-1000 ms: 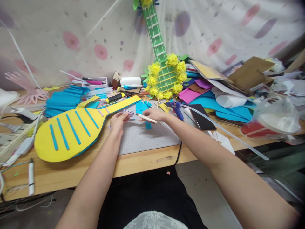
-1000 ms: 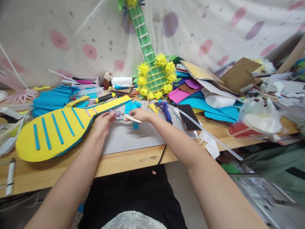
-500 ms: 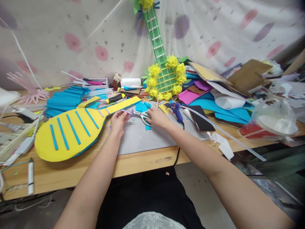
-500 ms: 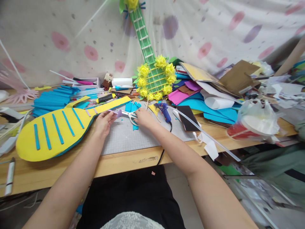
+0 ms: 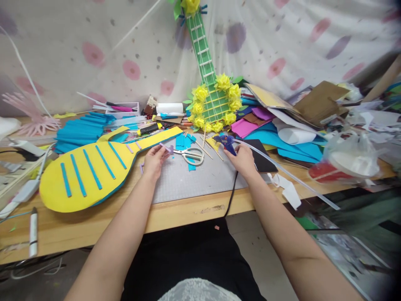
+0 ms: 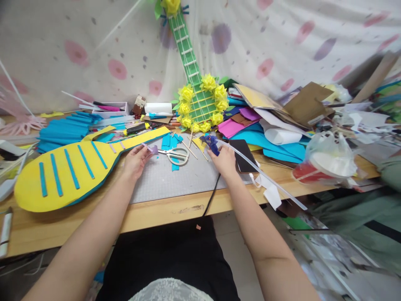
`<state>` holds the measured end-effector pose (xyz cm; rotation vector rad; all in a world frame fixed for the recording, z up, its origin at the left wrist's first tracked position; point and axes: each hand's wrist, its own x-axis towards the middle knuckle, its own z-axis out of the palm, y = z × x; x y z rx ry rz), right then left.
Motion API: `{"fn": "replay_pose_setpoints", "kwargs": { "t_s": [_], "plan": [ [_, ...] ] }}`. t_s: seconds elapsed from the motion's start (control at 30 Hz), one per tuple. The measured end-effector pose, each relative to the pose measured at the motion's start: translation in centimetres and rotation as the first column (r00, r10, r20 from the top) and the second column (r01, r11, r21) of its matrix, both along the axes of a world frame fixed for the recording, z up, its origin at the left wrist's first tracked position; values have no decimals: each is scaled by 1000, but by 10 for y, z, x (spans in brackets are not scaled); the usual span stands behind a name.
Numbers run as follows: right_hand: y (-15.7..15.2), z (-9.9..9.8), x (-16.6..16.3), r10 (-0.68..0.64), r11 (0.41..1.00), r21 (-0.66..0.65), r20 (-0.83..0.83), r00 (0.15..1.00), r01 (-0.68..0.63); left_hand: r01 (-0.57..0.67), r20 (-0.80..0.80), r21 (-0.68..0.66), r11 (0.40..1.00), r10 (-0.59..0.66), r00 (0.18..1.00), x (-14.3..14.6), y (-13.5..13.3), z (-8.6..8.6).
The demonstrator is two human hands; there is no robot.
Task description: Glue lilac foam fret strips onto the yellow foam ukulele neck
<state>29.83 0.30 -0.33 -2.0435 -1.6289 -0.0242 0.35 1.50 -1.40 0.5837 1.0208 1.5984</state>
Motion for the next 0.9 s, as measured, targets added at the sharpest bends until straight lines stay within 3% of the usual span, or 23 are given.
{"fn": "replay_pose_setpoints", "kwargs": {
  "t_s": [0.1, 0.2, 0.3, 0.47, 0.63, 0.9],
  "plan": [
    [17, -4, 4, 55, 998, 7, -18, 998, -55, 6, 9, -1, 1000, -6, 1000, -2, 2, -2],
    [30, -2, -1, 87, 984, -145, -101, 991, -101, 10, 21, 5, 1000, -11, 1000, -4, 3, -4],
    [35, 2, -5, 35, 964, -257, -117, 992, -65, 2, 27, -2, 1000, -2, 1000, -5, 3, -5],
    [39, 15, 1, 68, 968, -228, -162, 984, -105, -4, 20, -24, 1000, 4, 1000, -3, 2, -4],
    [47, 35, 10, 96, 937, -308, -224, 970, -164, 1, 6, -25, 1000, -1, 1000, -2, 2, -3],
    [59, 56, 5, 148, 859, -479, -109, 983, -183, 0, -19, -29, 1000, 0, 1000, -2, 3, -4]
  ]
}}
